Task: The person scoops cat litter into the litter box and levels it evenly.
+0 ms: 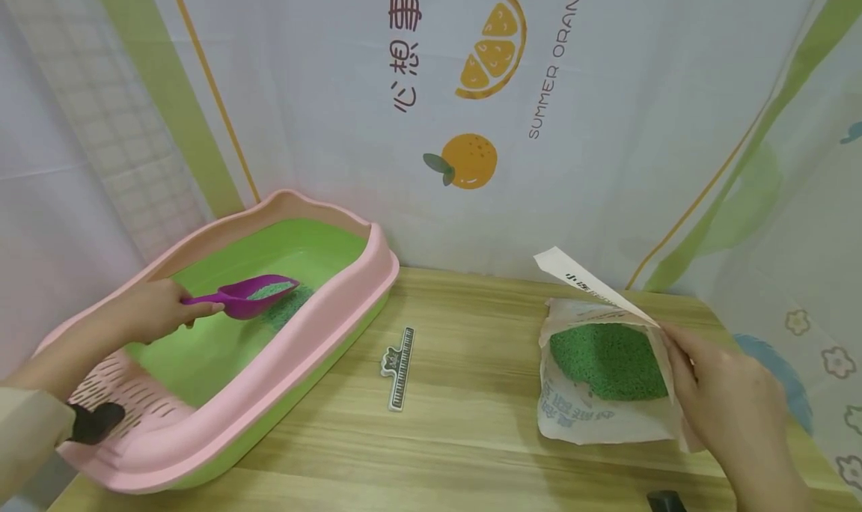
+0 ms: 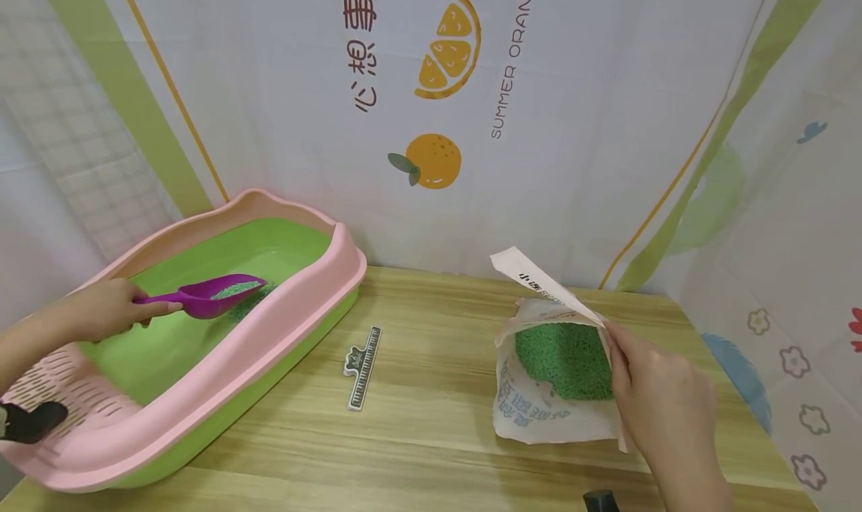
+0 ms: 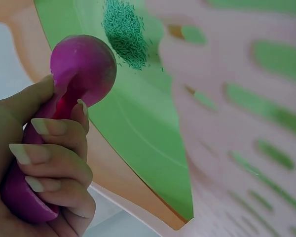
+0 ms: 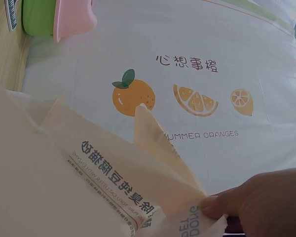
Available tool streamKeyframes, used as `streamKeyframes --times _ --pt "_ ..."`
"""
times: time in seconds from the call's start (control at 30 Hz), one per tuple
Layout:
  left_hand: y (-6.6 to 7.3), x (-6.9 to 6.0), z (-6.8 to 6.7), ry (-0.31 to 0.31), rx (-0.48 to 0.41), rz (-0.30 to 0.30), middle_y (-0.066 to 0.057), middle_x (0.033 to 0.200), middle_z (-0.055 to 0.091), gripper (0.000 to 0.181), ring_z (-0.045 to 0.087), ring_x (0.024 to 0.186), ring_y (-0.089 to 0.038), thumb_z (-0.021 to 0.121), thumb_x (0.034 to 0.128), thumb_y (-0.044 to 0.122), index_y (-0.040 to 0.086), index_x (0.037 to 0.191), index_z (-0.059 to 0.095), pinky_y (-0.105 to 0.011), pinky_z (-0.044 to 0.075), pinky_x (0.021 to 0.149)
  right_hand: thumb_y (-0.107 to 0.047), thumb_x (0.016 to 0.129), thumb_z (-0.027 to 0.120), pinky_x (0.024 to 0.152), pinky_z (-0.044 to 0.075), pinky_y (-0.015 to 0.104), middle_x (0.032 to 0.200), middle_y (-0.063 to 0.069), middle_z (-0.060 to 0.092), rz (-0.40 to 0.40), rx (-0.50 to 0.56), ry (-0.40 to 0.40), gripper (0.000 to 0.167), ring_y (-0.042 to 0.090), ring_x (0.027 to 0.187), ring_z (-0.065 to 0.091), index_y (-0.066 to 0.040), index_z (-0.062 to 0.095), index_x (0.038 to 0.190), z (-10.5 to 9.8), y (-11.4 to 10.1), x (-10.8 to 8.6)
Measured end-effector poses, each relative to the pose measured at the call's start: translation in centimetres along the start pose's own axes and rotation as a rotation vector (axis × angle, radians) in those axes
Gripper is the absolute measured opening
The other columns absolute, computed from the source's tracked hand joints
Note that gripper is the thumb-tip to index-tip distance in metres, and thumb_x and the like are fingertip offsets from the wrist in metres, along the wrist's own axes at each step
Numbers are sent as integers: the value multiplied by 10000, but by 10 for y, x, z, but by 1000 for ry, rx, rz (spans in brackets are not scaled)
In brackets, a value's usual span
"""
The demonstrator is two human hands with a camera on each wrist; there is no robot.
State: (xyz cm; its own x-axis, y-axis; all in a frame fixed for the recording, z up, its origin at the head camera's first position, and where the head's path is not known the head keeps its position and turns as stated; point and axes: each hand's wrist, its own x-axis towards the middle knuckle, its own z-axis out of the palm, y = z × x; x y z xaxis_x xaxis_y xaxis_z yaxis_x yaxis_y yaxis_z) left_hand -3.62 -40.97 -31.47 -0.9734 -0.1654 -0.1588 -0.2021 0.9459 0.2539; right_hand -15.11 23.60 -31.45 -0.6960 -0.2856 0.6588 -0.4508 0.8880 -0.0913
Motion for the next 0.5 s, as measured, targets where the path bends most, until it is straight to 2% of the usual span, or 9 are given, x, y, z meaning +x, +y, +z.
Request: streamKeyframes --times 0.27,0.5 --pt "1 7 -1 -67 16 -27 -2 646 516 568 455 520 -114 503 1032 496 -9 836 675 -286 410 510 -106 948 650 401 217 344 461 76 487 -4 -6 6 229 188 424 303 -81 731 1160 0 0 -1" --pt "6 10 -2 -108 42 -29 -17 659 540 503 466 535 -119 525 1024 442 7 804 647 -281 420 512 -106 950 648 405 215 342 463 65 490 3 -5 -4 231 186 428 306 -87 732 1164 0 0 0"
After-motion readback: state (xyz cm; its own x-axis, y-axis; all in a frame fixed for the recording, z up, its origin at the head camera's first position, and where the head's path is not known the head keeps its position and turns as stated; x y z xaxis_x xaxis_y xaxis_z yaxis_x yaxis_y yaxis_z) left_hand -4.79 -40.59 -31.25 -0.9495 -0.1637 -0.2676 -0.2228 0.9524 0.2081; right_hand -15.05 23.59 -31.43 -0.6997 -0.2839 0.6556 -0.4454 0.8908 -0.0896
